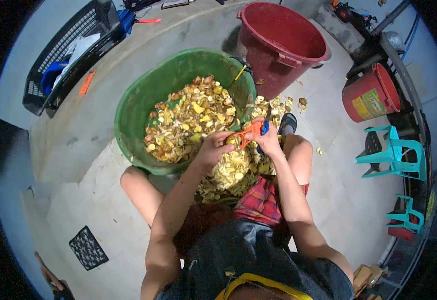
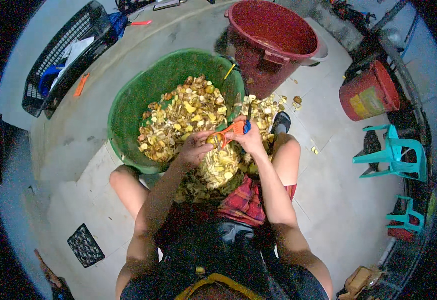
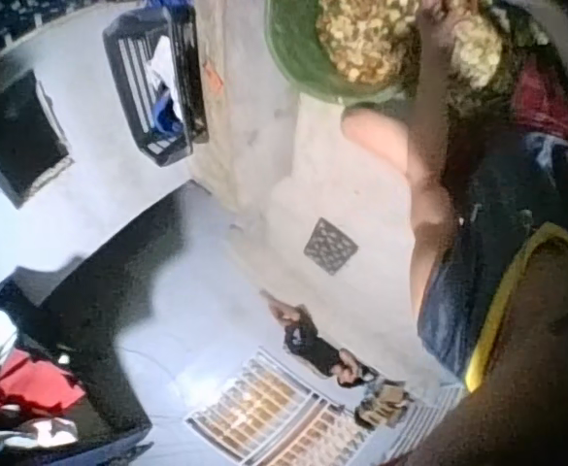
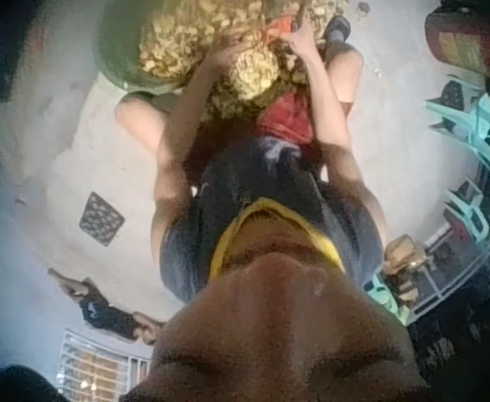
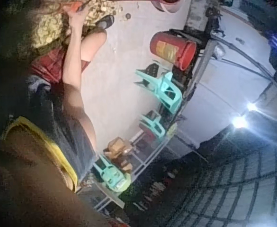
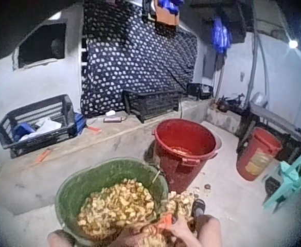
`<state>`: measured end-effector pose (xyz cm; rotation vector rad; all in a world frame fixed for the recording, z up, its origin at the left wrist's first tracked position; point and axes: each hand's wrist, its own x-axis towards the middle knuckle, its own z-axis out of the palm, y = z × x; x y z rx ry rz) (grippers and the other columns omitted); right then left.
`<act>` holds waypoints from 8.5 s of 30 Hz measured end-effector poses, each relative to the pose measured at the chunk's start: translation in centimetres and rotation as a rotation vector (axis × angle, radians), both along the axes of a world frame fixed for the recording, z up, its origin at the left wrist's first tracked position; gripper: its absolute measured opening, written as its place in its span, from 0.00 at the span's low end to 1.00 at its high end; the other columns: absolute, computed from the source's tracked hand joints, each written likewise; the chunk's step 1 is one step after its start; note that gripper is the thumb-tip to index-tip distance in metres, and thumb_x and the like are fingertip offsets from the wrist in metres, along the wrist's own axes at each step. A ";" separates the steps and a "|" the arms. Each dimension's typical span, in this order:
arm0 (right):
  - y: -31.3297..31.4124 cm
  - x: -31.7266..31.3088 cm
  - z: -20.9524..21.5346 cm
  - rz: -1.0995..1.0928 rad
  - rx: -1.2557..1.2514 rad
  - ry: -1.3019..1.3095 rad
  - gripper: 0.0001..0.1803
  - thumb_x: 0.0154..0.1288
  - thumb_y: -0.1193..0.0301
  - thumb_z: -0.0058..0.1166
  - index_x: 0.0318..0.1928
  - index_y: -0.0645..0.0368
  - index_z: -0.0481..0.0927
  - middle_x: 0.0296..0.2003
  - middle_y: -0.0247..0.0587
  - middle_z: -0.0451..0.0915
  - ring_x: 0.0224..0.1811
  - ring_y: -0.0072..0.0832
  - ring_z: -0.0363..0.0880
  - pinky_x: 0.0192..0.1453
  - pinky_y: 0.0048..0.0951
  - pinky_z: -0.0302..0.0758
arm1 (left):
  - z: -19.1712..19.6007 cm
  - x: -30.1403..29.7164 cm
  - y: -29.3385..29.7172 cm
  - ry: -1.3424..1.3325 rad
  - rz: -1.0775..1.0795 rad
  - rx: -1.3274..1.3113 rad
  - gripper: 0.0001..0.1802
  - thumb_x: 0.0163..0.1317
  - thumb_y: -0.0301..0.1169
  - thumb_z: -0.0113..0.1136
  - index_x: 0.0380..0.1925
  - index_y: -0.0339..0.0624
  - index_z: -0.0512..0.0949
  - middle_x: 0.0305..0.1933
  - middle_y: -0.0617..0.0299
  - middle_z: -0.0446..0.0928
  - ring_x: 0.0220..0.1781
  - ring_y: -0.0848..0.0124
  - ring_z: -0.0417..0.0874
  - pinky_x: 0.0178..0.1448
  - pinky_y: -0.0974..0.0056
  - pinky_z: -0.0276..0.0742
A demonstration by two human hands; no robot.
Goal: The person sits on the floor and uses a peeler to peel potatoes, placing the peeled potatoes into a bucket of water and keeping the skins in a large green basin.
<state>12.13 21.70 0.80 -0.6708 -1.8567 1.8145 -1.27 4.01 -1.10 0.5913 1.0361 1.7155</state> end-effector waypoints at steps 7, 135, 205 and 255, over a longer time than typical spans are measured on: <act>-1.3 0.5 2.3 0.132 0.032 -0.138 0.29 0.42 0.72 0.78 0.44 0.61 0.74 0.31 0.29 0.76 0.32 0.19 0.74 0.38 0.24 0.74 | 1.0 1.0 -3.6 0.064 -0.050 0.057 0.28 0.51 0.16 0.68 0.55 0.29 0.71 0.52 0.56 0.76 0.54 0.69 0.78 0.56 0.65 0.78; -1.6 0.7 6.6 -0.119 0.192 -0.099 0.26 0.39 0.73 0.79 0.40 0.61 0.77 0.32 0.31 0.79 0.33 0.21 0.77 0.40 0.25 0.76 | 4.0 2.5 -3.7 -0.324 0.058 0.261 0.29 0.54 0.15 0.63 0.57 0.33 0.67 0.52 0.59 0.73 0.52 0.71 0.78 0.54 0.70 0.78; -3.4 -0.5 7.2 0.057 0.467 -0.009 0.18 0.51 0.70 0.72 0.41 0.62 0.81 0.34 0.33 0.82 0.37 0.20 0.78 0.45 0.25 0.75 | 2.9 2.0 -5.2 -0.282 0.099 0.249 0.24 0.58 0.18 0.59 0.55 0.26 0.69 0.52 0.53 0.74 0.52 0.68 0.78 0.58 0.66 0.75; 8.6 3.9 0.8 -0.146 0.580 -0.579 0.20 0.47 0.64 0.73 0.35 0.65 0.80 0.27 0.59 0.79 0.34 0.56 0.79 0.38 0.46 0.74 | -0.5 -7.8 8.4 -0.205 0.271 -0.211 0.14 0.68 0.32 0.54 0.48 0.36 0.76 0.43 0.56 0.79 0.41 0.67 0.81 0.45 0.65 0.79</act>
